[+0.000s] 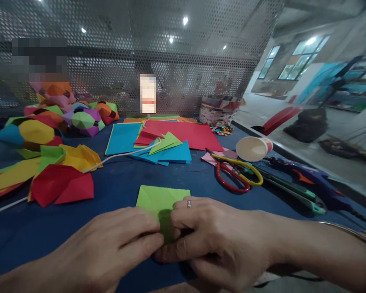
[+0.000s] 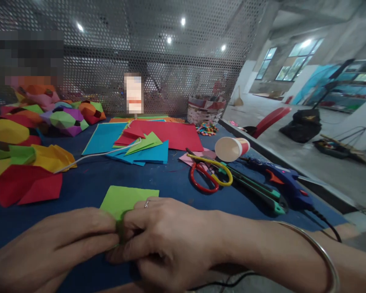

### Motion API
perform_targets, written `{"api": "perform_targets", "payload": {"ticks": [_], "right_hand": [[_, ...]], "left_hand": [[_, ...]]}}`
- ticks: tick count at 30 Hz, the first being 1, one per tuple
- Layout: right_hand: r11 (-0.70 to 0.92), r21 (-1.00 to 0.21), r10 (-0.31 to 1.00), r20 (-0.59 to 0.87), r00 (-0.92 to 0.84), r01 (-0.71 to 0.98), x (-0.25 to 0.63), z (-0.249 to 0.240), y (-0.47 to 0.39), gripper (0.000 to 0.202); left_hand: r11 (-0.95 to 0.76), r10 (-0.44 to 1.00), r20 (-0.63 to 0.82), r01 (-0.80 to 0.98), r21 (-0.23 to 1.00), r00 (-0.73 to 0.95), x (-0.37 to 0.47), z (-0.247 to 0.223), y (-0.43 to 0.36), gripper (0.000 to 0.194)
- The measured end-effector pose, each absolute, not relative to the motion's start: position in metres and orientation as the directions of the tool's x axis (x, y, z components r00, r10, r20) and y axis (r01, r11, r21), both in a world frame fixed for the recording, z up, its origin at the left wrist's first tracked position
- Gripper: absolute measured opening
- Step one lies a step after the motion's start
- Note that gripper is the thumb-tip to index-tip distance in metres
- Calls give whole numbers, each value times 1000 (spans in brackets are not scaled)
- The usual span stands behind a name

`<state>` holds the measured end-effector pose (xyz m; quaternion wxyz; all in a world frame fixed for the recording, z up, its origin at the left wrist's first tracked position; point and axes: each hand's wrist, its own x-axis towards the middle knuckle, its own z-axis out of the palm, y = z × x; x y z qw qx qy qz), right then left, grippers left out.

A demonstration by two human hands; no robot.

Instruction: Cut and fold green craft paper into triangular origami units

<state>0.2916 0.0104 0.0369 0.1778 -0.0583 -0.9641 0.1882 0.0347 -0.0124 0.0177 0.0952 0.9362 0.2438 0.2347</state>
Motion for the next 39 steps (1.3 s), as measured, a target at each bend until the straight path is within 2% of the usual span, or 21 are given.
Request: {"api": "perform_targets", "payload": {"ticks": [2, 4, 6, 8, 10, 12, 14, 18, 23, 28, 30, 34, 39], "right_hand": [[909, -408, 267, 411, -871, 87, 295, 38, 16, 33], [874, -439, 420, 464, -780, 209, 299, 40, 23, 35], [835, -424, 529, 438, -727, 351, 303, 41, 32, 48], [827, -364, 551, 372, -747, 429, 306, 41, 41, 59], [834, -327, 540, 321, -778, 444, 307, 41, 47, 58], [848, -317, 517, 321, -794, 424, 308, 41, 50, 50], [869, -320, 479, 358, -802, 376, 309, 41, 52, 41], [916, -324, 372, 460, -806, 238, 310, 39, 53, 30], [955, -248, 277, 556, -783, 162, 306, 40, 47, 15], [960, -255, 230, 474, -850, 117, 302, 43, 38, 15], [954, -289, 208, 456, -865, 77, 300, 43, 35, 15], [901, -433, 215, 413, -885, 17, 299, 44, 30, 12], [765, -638, 304, 238, -923, 87, 305, 53, 34, 7]], "left_hand": [[-909, 417, 449, 378, 179, 790, 36, 16, -16, 36], [-915, 384, 530, 389, 108, 756, 38, 15, -19, 43], [-913, 374, 571, 399, 88, 730, 41, 14, -22, 43], [-901, 399, 560, 425, 92, 726, 42, 12, -25, 31], [-887, 422, 544, 455, 80, 726, 43, 10, -28, 25], [-878, 423, 550, 476, 52, 720, 43, 9, -30, 35], [-871, 426, 552, 490, 35, 717, 42, 10, -30, 38], [-877, 423, 514, 479, 26, 746, 41, 17, -30, 32], [-880, 421, 527, 474, 38, 739, 38, 18, -24, 20], [-899, 385, 517, 438, 20, 765, 32, 12, -11, 38], [-892, 397, 506, 452, 17, 766, 30, 11, -8, 42], [-900, 386, 496, 436, 17, 778, 25, 11, -6, 48], [-909, 409, 449, 399, 122, 794, 26, 9, 0, 47]]}}
